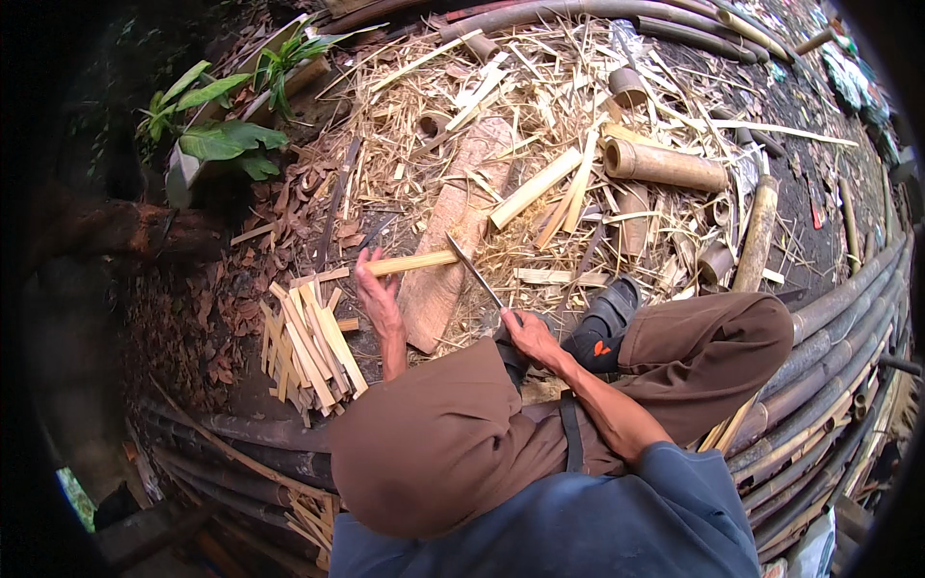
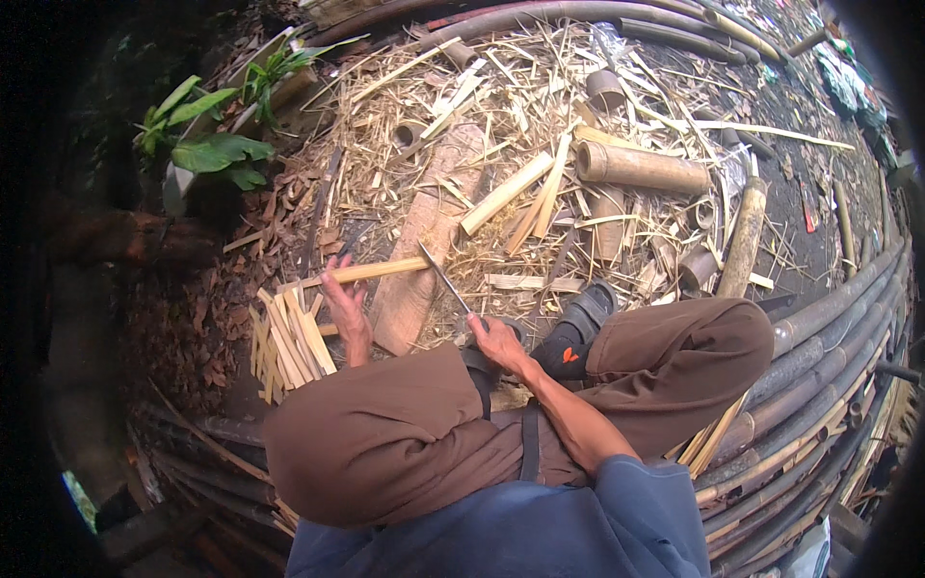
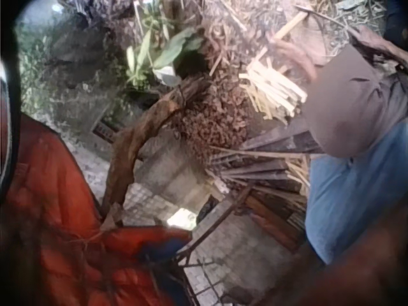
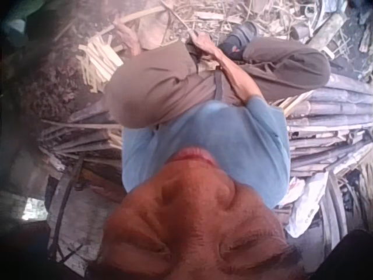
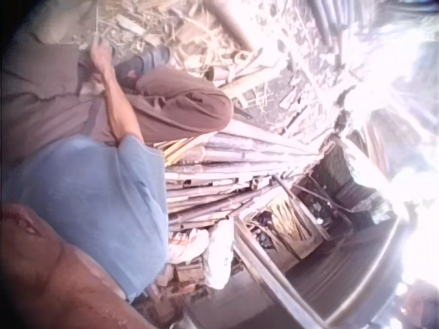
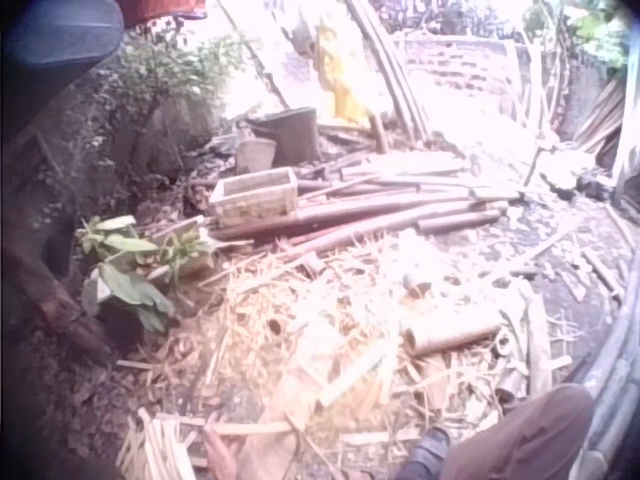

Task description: The person sits on the ground and uses a machete to split bamboo strips into smaller pieces. They repeatedly position the bamboo, strike it with the machete, and separate the resulting strips.

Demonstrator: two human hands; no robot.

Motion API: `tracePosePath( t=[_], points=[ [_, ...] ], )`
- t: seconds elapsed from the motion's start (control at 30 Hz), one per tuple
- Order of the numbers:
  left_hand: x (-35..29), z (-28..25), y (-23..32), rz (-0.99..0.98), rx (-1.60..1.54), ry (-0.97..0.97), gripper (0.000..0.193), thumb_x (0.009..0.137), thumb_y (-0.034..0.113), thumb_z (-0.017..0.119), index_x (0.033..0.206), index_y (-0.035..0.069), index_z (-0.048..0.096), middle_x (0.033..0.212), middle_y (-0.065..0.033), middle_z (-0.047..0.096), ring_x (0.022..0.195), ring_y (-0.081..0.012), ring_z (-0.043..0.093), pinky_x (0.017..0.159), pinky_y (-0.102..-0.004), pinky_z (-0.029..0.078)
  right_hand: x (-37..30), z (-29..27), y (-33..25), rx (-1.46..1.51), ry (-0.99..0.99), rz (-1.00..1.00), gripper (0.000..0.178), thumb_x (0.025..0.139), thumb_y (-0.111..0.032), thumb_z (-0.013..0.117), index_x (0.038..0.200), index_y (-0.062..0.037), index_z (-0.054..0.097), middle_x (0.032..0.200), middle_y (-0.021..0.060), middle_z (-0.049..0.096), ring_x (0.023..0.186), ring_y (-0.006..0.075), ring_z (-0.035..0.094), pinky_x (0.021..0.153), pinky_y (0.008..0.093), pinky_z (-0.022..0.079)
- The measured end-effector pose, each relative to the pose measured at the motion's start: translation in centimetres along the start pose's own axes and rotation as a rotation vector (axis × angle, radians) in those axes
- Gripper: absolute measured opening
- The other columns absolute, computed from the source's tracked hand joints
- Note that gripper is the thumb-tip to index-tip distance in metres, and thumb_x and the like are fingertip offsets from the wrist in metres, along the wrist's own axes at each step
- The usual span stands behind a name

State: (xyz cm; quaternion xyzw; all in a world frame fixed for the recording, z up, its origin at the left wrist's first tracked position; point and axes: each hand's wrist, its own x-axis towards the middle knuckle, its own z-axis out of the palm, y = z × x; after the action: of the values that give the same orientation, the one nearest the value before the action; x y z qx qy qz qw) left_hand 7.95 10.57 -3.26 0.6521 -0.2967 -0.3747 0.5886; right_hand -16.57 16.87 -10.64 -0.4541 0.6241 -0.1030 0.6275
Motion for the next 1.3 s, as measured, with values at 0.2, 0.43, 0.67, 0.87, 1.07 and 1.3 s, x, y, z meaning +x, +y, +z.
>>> tracePosePath(
  t=[0.2, 0.43, 0.67, 0.87, 1.07, 1.3],
  points=[
    [1.8, 3.1, -2.1, 0.17, 0.271, -0.196, 0.035, 0.096, 0.013, 0.045, 0.127, -0.001, 0.047, 0.107, -0.0148, 0.064, 0.097, -0.0248, 0.063, 0.088, -0.0346, 0.051, -1.0, -0.4, -0.7, -0.031, 0.221, -0.205, 0.052, 0.091, -0.05, 0.053, 0.096, 0.0008, 0.063, 0.069, 0.0131, 0.06, 0.065, 0.0244, 0.055, 0.066, 0.0376, 0.045],
    [-0.9, 4.9, 1.2, 0.234, 0.472, -0.401, 0.029, 0.091, 0.02, 0.062, 0.113, 0.003, 0.056, 0.098, -0.0107, 0.066, 0.091, -0.0206, 0.064, 0.077, -0.0327, 0.051, -6.6, -4.0, -11.8, 0.003, 0.183, -0.476, 0.064, 0.083, -0.018, 0.052, 0.145, -0.0108, 0.038, 0.069, 0.0081, 0.063, 0.06, 0.0167, 0.056, 0.061, 0.034, 0.047],
    [-1.7, 5.8, -0.2, 0.273, 0.415, -0.535, 0.03, 0.089, 0.027, 0.066, 0.1, 0.003, 0.052, 0.081, -0.0095, 0.052, 0.074, -0.019, 0.05, 0.068, -0.0334, 0.044, -6.5, -4.1, -13.8, 0.259, 0.022, -0.45, 0.052, 0.097, -0.027, 0.045, 0.146, -0.0104, 0.038, 0.065, 0.0019, 0.053, 0.054, 0.0097, 0.051, 0.052, 0.0246, 0.045],
    [-2.1, 5.5, -0.6, 0.366, 0.33, -0.609, 0.031, 0.089, 0.02, 0.063, 0.11, 0.001, 0.05, 0.082, -0.0141, 0.048, 0.071, -0.0281, 0.049, 0.065, -0.0396, 0.042, -7.1, -2.7, -14.7, 0.472, -0.114, -0.202, 0.047, 0.102, -0.047, 0.035, 0.128, -0.0111, 0.051, 0.06, -0.0006, 0.045, 0.044, 0.0085, 0.043, 0.039, 0.0252, 0.037],
    [-2.2, 5.5, -0.2, 0.359, 0.306, -0.623, 0.032, 0.089, 0.016, 0.062, 0.116, 0.003, 0.049, 0.087, -0.0152, 0.052, 0.076, -0.0291, 0.052, 0.071, -0.0411, 0.043, -6.8, -2.5, -14.2, 0.493, -0.13, -0.188, 0.046, 0.101, -0.049, 0.035, 0.099, -0.0062, 0.051, 0.059, -0.0004, 0.045, 0.045, 0.0089, 0.044, 0.039, 0.0251, 0.037],
    [-2.2, 5.5, -0.1, 0.347, 0.266, -0.641, 0.036, 0.088, 0.017, 0.061, 0.118, 0.002, 0.048, 0.095, -0.0174, 0.054, 0.083, -0.0306, 0.054, 0.078, -0.0409, 0.044, -7.1, -2.6, -14.7, 0.474, -0.116, -0.194, 0.047, 0.1, -0.051, 0.036, 0.089, -0.0069, 0.046, 0.059, 0.0001, 0.045, 0.045, 0.0094, 0.044, 0.039, 0.0251, 0.037]
  ],
)
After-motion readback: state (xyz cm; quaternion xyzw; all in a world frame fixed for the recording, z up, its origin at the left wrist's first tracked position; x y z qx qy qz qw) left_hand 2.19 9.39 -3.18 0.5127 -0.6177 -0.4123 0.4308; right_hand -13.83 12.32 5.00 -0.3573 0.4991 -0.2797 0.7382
